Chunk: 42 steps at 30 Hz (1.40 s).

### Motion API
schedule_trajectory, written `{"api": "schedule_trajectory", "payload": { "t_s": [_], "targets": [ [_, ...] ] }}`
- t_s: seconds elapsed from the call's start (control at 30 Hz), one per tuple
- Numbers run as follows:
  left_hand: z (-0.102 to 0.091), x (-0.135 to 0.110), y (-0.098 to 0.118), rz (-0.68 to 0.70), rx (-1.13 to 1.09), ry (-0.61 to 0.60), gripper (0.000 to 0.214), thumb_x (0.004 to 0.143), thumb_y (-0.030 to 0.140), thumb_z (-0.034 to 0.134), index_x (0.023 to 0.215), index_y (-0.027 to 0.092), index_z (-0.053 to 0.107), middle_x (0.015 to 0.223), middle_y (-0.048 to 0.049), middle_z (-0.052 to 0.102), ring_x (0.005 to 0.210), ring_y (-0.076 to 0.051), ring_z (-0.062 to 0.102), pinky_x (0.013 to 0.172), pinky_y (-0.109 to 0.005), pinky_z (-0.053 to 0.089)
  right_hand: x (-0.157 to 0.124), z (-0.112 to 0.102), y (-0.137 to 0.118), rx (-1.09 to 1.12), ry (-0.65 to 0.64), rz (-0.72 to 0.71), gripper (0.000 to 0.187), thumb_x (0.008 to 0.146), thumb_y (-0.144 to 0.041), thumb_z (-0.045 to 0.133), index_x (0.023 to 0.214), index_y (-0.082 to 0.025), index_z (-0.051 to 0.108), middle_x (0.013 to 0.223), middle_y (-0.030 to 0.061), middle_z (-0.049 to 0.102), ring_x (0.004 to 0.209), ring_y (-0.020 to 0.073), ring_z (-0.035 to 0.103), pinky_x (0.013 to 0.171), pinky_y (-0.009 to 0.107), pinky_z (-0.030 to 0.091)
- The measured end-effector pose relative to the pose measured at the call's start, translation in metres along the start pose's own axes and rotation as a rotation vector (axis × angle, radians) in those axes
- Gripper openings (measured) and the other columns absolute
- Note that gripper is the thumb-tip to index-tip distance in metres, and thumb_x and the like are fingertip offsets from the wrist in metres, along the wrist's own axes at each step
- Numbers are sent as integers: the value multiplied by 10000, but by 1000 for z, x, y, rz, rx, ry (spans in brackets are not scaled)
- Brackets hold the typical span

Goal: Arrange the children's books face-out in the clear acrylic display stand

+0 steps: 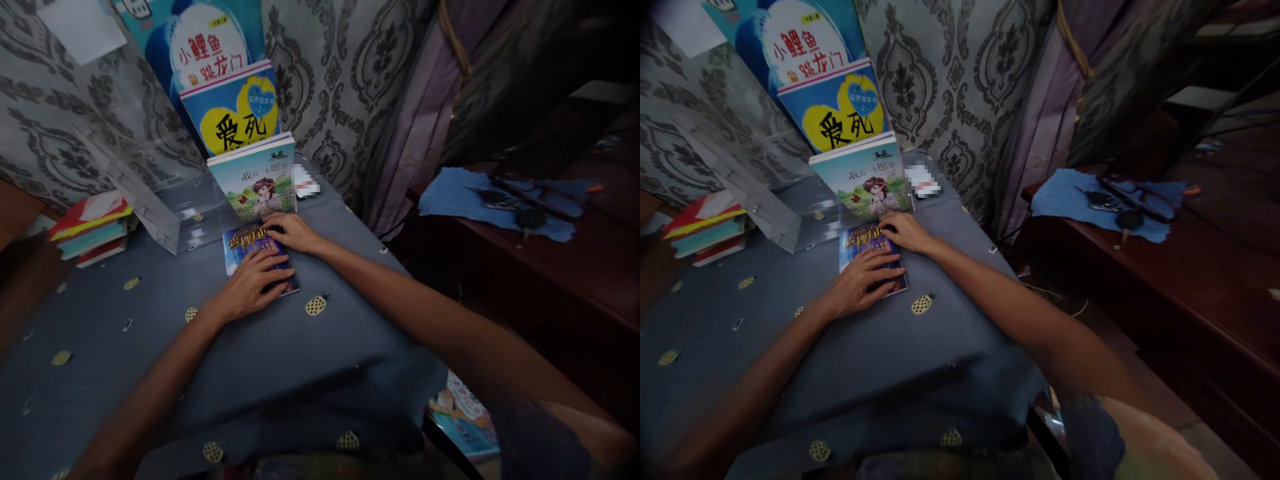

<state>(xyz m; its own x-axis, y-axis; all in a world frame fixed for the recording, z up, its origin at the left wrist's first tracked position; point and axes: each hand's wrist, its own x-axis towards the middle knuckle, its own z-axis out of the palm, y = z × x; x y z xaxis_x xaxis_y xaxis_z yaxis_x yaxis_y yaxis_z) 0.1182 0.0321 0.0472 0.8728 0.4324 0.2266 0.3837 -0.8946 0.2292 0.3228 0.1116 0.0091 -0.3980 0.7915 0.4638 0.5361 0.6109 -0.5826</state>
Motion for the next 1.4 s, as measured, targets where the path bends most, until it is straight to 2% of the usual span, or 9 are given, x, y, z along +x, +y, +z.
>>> {"api": "schedule_trajectory", "payload": {
  "t_s": [0.1,0.27,0.53,0.7,0.83,0.93,1.07,1.23,1.4],
  "targets": [
    [-2,-4,5,26,5,-18,340,1002,349,499,1274,267,687,1382,-88,634,1331,-279,528,1135,-544,381,0,0,1,-5,1,-6,274,904,-154,573,1112,-146,751,1271,126,703,1190,234,648,1050,420,489],
    [-4,-16,18,42,19,-78,375,1010,308,488,1361,310,619,1451,-68,584,1421,-285,437,1192,-589,283,0,1,2,0,11,-19,269,896,-152,582,1097,-177,759,1256,99,712,1190,231,646,1054,418,487],
    [-4,-30,27,40,104,-79,425,1023,285,454,1441,275,530,1483,-89,555,1419,-274,453,1179,-572,333,-1,1,-1,1,4,8,278,893,-142,590,1120,-148,750,1287,138,697,1204,242,644,1050,430,492],
    [-12,-74,28,23,164,40,414,1018,234,461,1424,216,540,1402,-115,625,1332,-245,558,1106,-484,463,-1,2,-2,-11,-4,11,284,894,-136,591,1132,-143,745,1294,141,692,1196,245,650,1042,437,498],
    [-18,-113,27,-83,188,107,450,1004,214,482,1450,240,525,1379,-113,644,1271,-241,613,1051,-427,516,-2,2,-3,-25,-7,18,292,900,-144,580,1141,-156,744,1302,128,692,1207,245,644,1046,430,496],
    [-18,-129,26,-140,202,143,437,991,208,508,1424,244,552,1358,-115,659,1199,-244,655,1016,-419,532,-1,3,-2,-58,-9,18,303,905,-146,570,1155,-166,740,1302,117,693,1213,239,640,1052,424,492],
    [-17,-123,28,-168,117,203,331,985,201,514,1291,221,637,1275,-117,695,1151,-235,666,990,-408,533,-2,3,-9,-131,-45,40,322,932,-157,541,1202,-158,715,1344,121,669,1261,235,610,1091,423,463],
    [-18,-96,25,-329,6,242,187,1006,275,484,981,200,653,1238,-112,675,1167,-232,622,1007,-409,513,-15,8,-43,-310,-90,162,385,987,-203,485,1338,-125,623,1478,167,554,1418,277,464,1173,496,356],
    [-7,-74,-2,-571,45,246,270,995,411,461,1084,203,608,1327,-137,606,1278,-295,547,1071,-503,455,-37,15,-77,-395,-115,268,473,1007,-326,464,1402,-79,546,1554,234,434,1457,355,390,1173,559,322]
  ]
}}
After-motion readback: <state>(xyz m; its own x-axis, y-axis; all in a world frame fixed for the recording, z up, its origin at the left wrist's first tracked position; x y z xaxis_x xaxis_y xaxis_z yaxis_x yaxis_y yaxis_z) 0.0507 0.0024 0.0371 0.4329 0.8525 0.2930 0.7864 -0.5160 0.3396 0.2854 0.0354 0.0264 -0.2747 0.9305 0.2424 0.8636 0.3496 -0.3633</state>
